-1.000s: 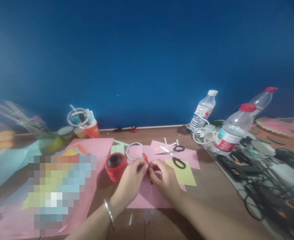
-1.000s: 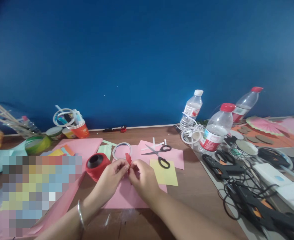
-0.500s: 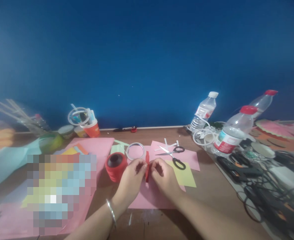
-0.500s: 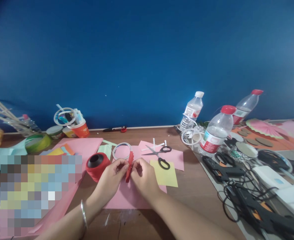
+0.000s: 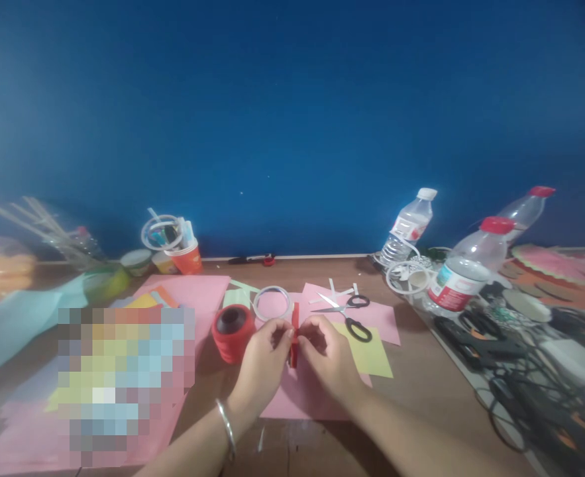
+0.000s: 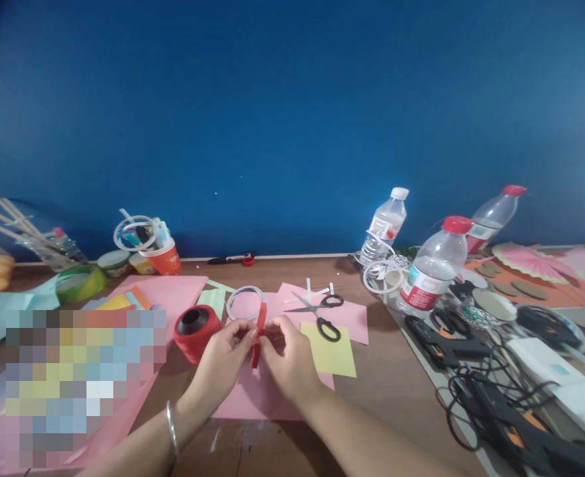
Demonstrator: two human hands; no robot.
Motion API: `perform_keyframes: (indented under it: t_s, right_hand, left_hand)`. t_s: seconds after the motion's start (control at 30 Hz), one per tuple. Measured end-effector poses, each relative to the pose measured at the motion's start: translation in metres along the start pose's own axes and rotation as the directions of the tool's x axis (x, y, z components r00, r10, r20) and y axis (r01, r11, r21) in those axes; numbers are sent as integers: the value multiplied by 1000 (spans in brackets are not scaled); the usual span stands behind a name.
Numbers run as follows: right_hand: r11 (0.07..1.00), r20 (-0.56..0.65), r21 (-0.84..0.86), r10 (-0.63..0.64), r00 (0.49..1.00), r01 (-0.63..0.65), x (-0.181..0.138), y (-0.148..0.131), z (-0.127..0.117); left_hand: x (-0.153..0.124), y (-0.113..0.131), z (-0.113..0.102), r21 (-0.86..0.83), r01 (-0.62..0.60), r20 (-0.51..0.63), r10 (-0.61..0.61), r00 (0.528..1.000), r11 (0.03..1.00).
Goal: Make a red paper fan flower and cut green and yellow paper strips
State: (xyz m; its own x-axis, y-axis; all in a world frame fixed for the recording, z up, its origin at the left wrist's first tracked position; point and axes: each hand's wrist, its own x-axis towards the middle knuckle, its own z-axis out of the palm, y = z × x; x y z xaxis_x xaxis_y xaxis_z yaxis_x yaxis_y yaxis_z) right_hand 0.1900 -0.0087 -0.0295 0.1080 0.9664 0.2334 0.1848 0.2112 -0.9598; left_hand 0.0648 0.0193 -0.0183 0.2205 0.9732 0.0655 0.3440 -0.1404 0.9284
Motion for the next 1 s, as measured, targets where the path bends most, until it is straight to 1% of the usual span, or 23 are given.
perform_keyframes:
  t_s: [0.1,0.2,0.37,0.47,0.67,0.83,1.0]
  right_hand:
    - [998,-17,-53,14,1000,-15,0,1,1]
    - [995,-35,-99,15,999,-19,0,3,1]
    - [995,-78,-104,0,997,-8,2,5,1]
    - [997,-71,-81,-2,997,-4,2,5,1]
    - [1000,-51,-24,2,999,-4,1,5,1]
    - [999,-41,-39,-14,999,12,0,6,0]
    - [997,-11,-75,-34,999,33,0,4,-1]
  left_hand:
    - [0,0,0,-17,9,4,-9,1000,1000]
    - [0,-1,0,-69,22,21,-21,1000,997]
    - [-1,-1,0,-181,44,19,-41,999,982]
    - [-2,1,-1,-233,34,25,-29,999,972]
    - [-1,1,0,-276,36,-12,-41,999,961]
    - [0,-2,3,-339,80,-22,-93,995,937]
    - [-3,-4,4,-325,83,-8,-91,996,942]
